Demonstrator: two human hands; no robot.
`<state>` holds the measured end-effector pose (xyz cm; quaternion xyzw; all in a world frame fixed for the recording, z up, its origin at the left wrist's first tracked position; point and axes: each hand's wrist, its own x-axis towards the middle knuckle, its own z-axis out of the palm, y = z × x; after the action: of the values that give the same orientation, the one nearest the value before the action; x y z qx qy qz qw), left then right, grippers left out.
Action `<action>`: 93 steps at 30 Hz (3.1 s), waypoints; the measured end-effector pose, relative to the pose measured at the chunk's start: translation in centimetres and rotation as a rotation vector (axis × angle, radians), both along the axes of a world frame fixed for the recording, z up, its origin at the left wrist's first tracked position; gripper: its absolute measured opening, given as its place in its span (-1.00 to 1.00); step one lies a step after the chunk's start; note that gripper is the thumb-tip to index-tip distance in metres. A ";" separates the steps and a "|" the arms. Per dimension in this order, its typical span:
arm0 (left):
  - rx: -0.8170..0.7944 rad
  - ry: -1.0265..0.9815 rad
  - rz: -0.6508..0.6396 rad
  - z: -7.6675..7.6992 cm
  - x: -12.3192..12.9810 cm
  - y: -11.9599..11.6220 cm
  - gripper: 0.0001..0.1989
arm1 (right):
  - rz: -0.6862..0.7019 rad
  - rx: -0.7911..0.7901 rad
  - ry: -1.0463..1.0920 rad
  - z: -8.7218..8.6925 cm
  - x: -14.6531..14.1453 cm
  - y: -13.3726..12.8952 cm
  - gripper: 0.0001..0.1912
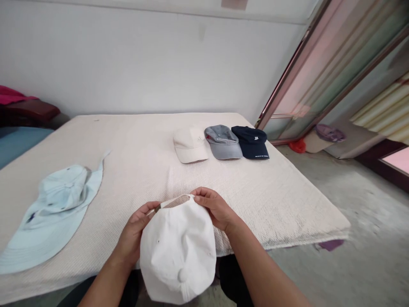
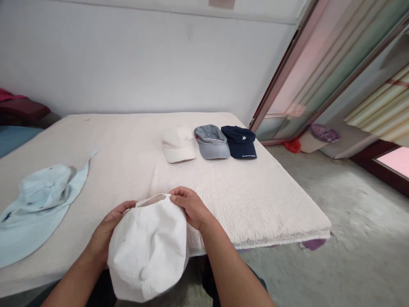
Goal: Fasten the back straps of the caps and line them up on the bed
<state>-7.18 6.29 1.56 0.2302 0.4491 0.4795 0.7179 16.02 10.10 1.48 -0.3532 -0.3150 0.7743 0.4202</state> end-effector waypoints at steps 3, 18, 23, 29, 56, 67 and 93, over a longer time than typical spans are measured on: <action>0.017 -0.066 0.024 0.4 0.1 0.1 -0.70 | 0.007 -0.005 -0.011 0.1 0.2 -0.1 -0.77; -0.202 -0.188 0.005 1.5 3.3 0.4 -0.79 | -0.212 -0.066 0.038 0.1 1.1 -0.3 -0.68; -0.250 -0.314 0.058 2.0 3.0 2.1 -0.59 | -0.014 -0.065 0.052 -0.2 1.5 -1.6 -0.76; -0.074 -0.197 0.444 3.1 1.8 4.0 -0.65 | 0.088 -0.003 0.071 -0.4 4.0 -3.8 -0.70; -0.196 -0.092 0.026 -0.7 7.7 3.5 -0.83 | -1.515 -0.040 -0.631 -5.2 28.4 -6.5 -0.74; -0.194 -0.171 0.221 -0.2 6.1 3.3 -0.85 | -1.288 0.518 -0.859 -0.4 16.9 -4.7 -0.91; 0.052 -0.017 1.074 0.4 -14.3 -1.4 -0.90 | -0.121 0.653 -0.622 -0.9 -13.4 -2.7 -0.78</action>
<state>-21.46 4.92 1.97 -0.0180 0.4857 0.7922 0.3691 2.61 7.44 0.56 -0.4356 -0.6330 0.4655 0.4393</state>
